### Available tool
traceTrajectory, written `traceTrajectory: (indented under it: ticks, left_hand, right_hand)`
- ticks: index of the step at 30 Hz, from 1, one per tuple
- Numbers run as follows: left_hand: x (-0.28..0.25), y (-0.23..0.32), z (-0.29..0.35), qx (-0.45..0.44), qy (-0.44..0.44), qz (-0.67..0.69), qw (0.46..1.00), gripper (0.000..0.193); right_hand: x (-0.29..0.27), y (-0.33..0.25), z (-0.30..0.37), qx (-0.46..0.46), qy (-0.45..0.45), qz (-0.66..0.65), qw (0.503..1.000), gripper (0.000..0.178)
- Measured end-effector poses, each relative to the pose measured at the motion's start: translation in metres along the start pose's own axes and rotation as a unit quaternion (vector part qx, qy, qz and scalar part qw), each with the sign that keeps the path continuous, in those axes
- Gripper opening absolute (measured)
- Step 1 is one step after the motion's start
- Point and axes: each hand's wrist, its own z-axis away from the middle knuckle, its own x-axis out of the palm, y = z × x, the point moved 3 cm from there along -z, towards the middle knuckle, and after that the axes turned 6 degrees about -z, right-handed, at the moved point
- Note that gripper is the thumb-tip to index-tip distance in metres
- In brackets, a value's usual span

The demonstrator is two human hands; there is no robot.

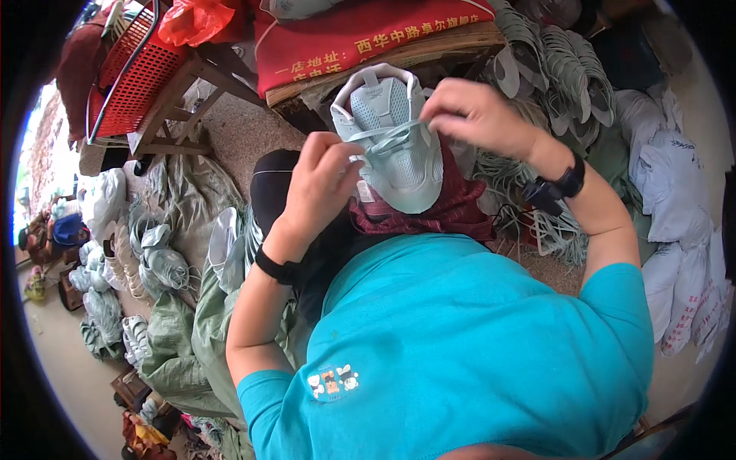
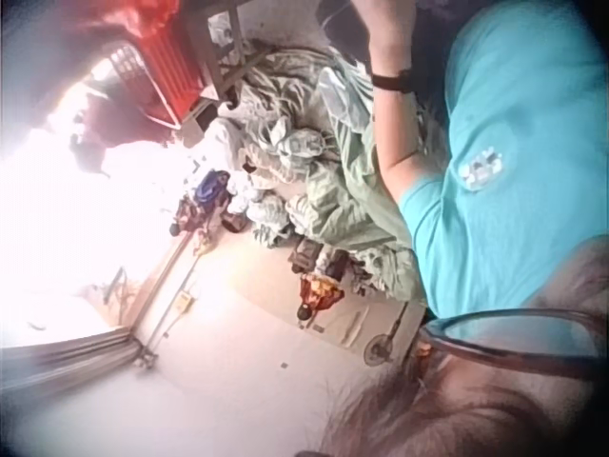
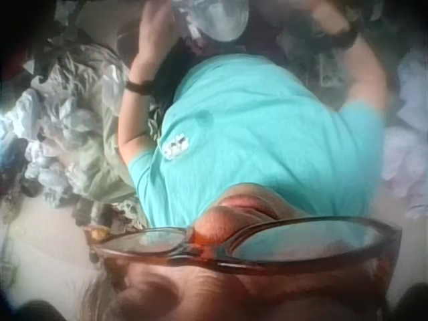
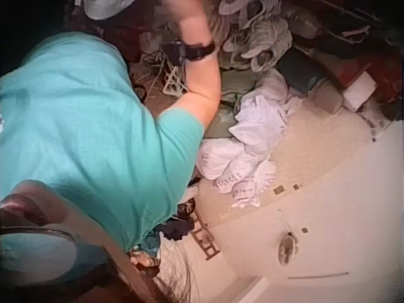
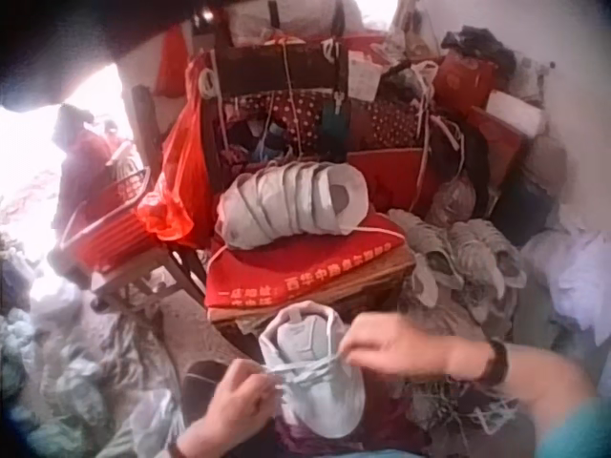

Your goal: The person sits on the floor in a cluttered workshop and laces a light green sneaker. They thread the laces through the eyelets, pull them tight, and tie a knot. The person then picks up a stack of similar shoes from a nearby pile and places them on a red box before continuing to lace another shoe.

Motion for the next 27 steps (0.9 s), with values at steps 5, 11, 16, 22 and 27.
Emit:
traceTrajectory:
  ticks: [5,11,16,22,27]
  left_hand:
    - [0.009,0.001,-0.009,-0.009,-0.01,-0.029,0.999,0.024]
    - [0.015,0.002,-0.008,-0.01,-0.004,-0.048,0.999,0.021]
    - [0.017,0.006,-0.007,-0.012,-0.012,-0.047,0.999,0.022]
    - [0.015,0.003,-0.003,0.019,-0.025,-0.072,0.997,0.021]
    - [0.011,0.004,-0.009,0.03,-0.006,-0.066,0.997,0.019]
  right_hand:
    - [0.027,-0.013,-0.013,-0.143,0.01,0.226,0.964,0.019]
    - [0.032,-0.015,-0.021,-0.159,-0.011,0.248,0.956,0.017]
    - [0.043,-0.033,-0.018,-0.225,0.009,0.186,0.956,0.018]
    - [0.028,-0.019,-0.016,-0.152,0.005,0.199,0.968,0.02]
    - [0.026,-0.018,-0.019,-0.173,-0.043,0.257,0.95,0.023]
